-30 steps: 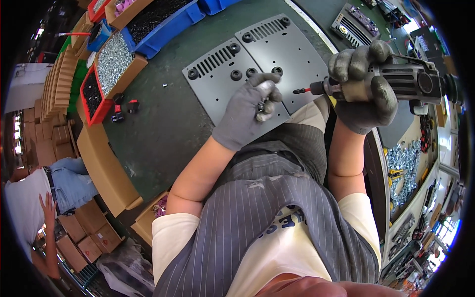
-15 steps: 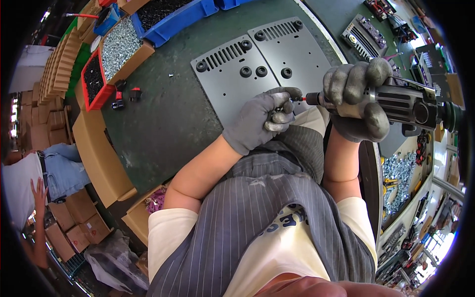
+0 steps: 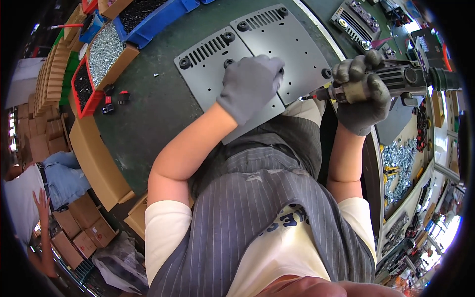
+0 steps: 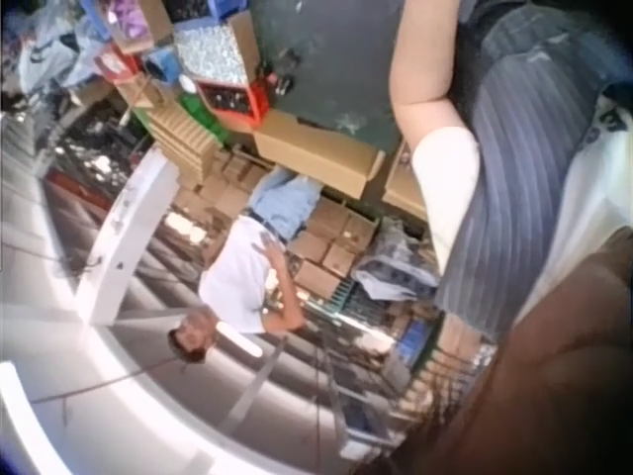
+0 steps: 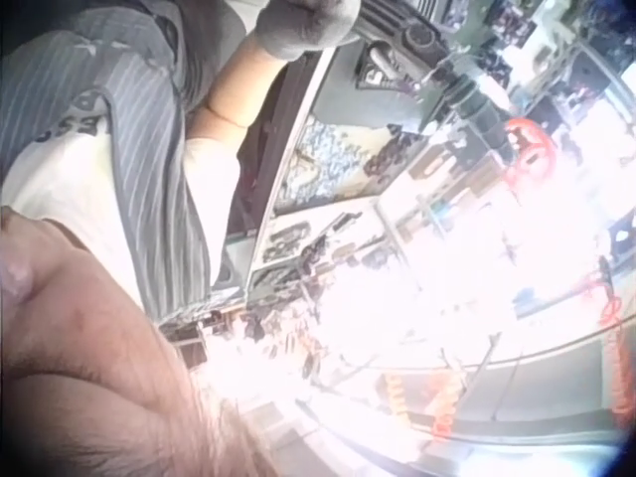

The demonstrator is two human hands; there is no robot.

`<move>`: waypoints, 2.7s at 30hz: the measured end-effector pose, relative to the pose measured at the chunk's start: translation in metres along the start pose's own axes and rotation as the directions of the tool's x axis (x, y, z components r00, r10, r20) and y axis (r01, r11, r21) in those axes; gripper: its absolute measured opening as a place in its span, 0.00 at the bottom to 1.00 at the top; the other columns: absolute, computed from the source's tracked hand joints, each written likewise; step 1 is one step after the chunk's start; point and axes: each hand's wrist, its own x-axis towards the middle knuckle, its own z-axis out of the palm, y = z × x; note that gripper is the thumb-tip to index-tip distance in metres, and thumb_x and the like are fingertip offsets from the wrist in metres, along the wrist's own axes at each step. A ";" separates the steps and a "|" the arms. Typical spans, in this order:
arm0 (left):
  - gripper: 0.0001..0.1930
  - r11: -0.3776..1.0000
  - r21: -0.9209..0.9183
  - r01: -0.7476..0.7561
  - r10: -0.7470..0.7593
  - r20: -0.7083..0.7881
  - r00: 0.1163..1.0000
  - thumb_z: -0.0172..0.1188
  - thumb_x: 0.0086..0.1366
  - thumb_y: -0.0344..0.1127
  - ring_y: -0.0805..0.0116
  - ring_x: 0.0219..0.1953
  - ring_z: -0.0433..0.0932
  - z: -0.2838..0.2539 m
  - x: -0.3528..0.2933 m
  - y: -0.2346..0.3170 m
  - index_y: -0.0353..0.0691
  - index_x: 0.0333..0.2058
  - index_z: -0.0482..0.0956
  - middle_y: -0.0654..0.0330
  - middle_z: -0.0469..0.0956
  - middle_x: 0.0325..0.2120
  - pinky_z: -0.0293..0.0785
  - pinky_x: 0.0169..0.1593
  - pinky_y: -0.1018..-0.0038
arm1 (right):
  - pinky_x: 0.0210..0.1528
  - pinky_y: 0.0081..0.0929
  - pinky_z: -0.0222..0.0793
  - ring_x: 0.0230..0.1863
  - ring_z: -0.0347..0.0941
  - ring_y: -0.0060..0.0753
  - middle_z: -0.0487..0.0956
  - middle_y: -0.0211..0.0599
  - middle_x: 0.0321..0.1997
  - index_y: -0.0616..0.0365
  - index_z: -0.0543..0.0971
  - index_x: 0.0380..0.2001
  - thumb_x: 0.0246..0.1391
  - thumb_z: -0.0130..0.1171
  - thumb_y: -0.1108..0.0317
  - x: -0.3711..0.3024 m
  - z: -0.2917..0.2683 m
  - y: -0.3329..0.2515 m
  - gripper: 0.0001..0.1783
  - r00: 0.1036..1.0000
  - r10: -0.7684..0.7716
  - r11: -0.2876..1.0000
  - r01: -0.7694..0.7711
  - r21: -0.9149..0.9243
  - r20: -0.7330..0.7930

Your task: Assemble metal casings and components for electronic power units on a production line.

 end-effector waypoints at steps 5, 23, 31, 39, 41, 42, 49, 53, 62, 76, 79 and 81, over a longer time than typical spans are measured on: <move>0.13 0.975 -0.221 -0.007 0.030 0.098 0.995 0.58 0.55 0.41 0.59 0.35 0.78 0.008 -0.023 0.015 0.48 0.40 0.78 0.58 0.78 0.31 0.73 0.37 0.66 | 0.39 0.32 0.65 0.32 0.68 0.35 0.71 0.37 0.30 0.58 0.66 0.46 0.45 0.53 0.67 -0.004 -0.003 0.008 0.22 1.000 0.009 0.992 -0.008 -0.122 0.011; 0.15 0.967 -0.255 0.019 -0.006 0.052 0.999 0.56 0.58 0.44 0.57 0.31 0.77 0.021 -0.022 0.015 0.44 0.40 0.77 0.57 0.76 0.28 0.73 0.35 0.64 | 0.30 0.35 0.70 0.27 0.72 0.36 0.72 0.39 0.26 0.60 0.69 0.42 0.39 0.59 0.74 0.008 0.012 0.043 0.22 0.968 0.239 0.927 -0.203 -0.315 0.081; 0.17 -0.442 -0.870 0.220 -0.352 0.394 0.849 0.51 0.62 0.35 0.77 0.25 0.67 -0.011 -0.018 -0.036 0.32 0.48 0.67 0.62 0.71 0.28 0.66 0.23 0.82 | 0.29 0.29 0.70 0.26 0.74 0.35 0.74 0.42 0.25 0.67 0.68 0.44 0.41 0.55 0.74 0.020 0.020 0.032 0.23 0.983 0.128 0.971 -0.097 -0.220 0.133; 0.13 -0.554 -0.810 0.190 -0.295 0.405 0.866 0.44 0.68 0.36 0.84 0.21 0.61 -0.005 -0.042 -0.037 0.34 0.43 0.72 0.65 0.68 0.25 0.57 0.18 0.90 | 0.31 0.35 0.72 0.26 0.72 0.35 0.74 0.41 0.26 0.64 0.69 0.45 0.42 0.55 0.72 0.027 0.037 0.034 0.23 0.977 -0.061 0.998 0.065 -0.012 0.204; 0.14 -0.571 -0.798 0.190 -0.286 0.410 0.866 0.44 0.69 0.36 0.84 0.20 0.63 0.001 -0.046 -0.043 0.35 0.45 0.71 0.64 0.69 0.26 0.58 0.17 0.90 | 0.31 0.35 0.72 0.26 0.71 0.35 0.74 0.41 0.25 0.64 0.69 0.45 0.42 0.55 0.72 0.027 0.043 0.038 0.23 0.976 -0.065 0.998 0.067 -0.006 0.208; 0.14 -0.572 -0.799 0.186 -0.286 0.407 0.868 0.44 0.69 0.36 0.84 0.20 0.63 -0.001 -0.047 -0.043 0.35 0.45 0.71 0.64 0.69 0.26 0.58 0.17 0.90 | 0.31 0.36 0.71 0.26 0.71 0.35 0.73 0.41 0.25 0.64 0.68 0.45 0.43 0.55 0.72 0.028 0.044 0.040 0.22 0.976 -0.067 0.998 0.069 -0.002 0.207; 0.16 -0.554 -0.809 0.196 -0.287 0.406 0.867 0.43 0.69 0.39 0.84 0.18 0.64 -0.006 -0.052 -0.042 0.33 0.48 0.69 0.61 0.72 0.28 0.59 0.16 0.89 | 0.37 0.32 0.59 0.32 0.65 0.34 0.71 0.36 0.32 0.56 0.67 0.49 0.45 0.53 0.62 0.029 0.058 0.050 0.25 0.970 -0.013 0.998 -0.003 0.066 0.241; 0.17 -0.590 -0.779 0.214 -0.179 0.385 0.906 0.43 0.70 0.40 0.84 0.17 0.60 -0.006 -0.057 -0.048 0.32 0.47 0.70 0.66 0.68 0.23 0.57 0.16 0.89 | 0.38 0.32 0.59 0.32 0.65 0.34 0.71 0.36 0.32 0.56 0.67 0.49 0.45 0.53 0.62 0.029 0.064 0.053 0.25 0.963 -0.021 0.995 -0.006 0.101 0.270; 0.16 -0.660 -0.707 0.254 -0.182 0.478 0.859 0.44 0.69 0.38 0.83 0.21 0.66 -0.017 -0.052 -0.036 0.33 0.48 0.71 0.65 0.71 0.27 0.64 0.22 0.87 | 0.41 0.33 0.58 0.35 0.65 0.35 0.71 0.35 0.34 0.55 0.67 0.48 0.46 0.52 0.61 0.030 0.062 0.049 0.23 0.965 -0.028 0.989 -0.011 0.148 0.259; 0.17 -0.724 -0.637 0.266 -0.052 0.435 0.899 0.43 0.69 0.35 0.84 0.23 0.60 -0.009 -0.059 -0.024 0.30 0.50 0.65 0.66 0.69 0.28 0.58 0.19 0.90 | 0.38 0.33 0.62 0.33 0.67 0.35 0.69 0.34 0.31 0.54 0.65 0.49 0.47 0.50 0.62 0.020 0.061 0.043 0.24 0.965 -0.091 0.984 0.049 0.170 0.247; 0.17 -0.737 -0.618 0.273 -0.044 0.447 0.893 0.41 0.70 0.36 0.83 0.23 0.63 -0.009 -0.058 -0.019 0.29 0.49 0.69 0.64 0.67 0.27 0.59 0.20 0.89 | 0.36 0.30 0.57 0.30 0.62 0.30 0.64 0.30 0.27 0.52 0.64 0.46 0.46 0.50 0.59 0.020 0.056 0.040 0.23 0.951 -0.108 0.991 0.079 0.110 0.289; 0.17 -0.743 -0.607 0.284 -0.027 0.451 0.892 0.41 0.70 0.36 0.83 0.23 0.63 -0.007 -0.057 -0.017 0.29 0.48 0.69 0.65 0.67 0.27 0.59 0.19 0.89 | 0.32 0.28 0.57 0.27 0.62 0.28 0.62 0.29 0.25 0.53 0.64 0.46 0.46 0.50 0.60 0.020 0.055 0.038 0.22 0.928 -0.126 0.990 0.095 0.104 0.350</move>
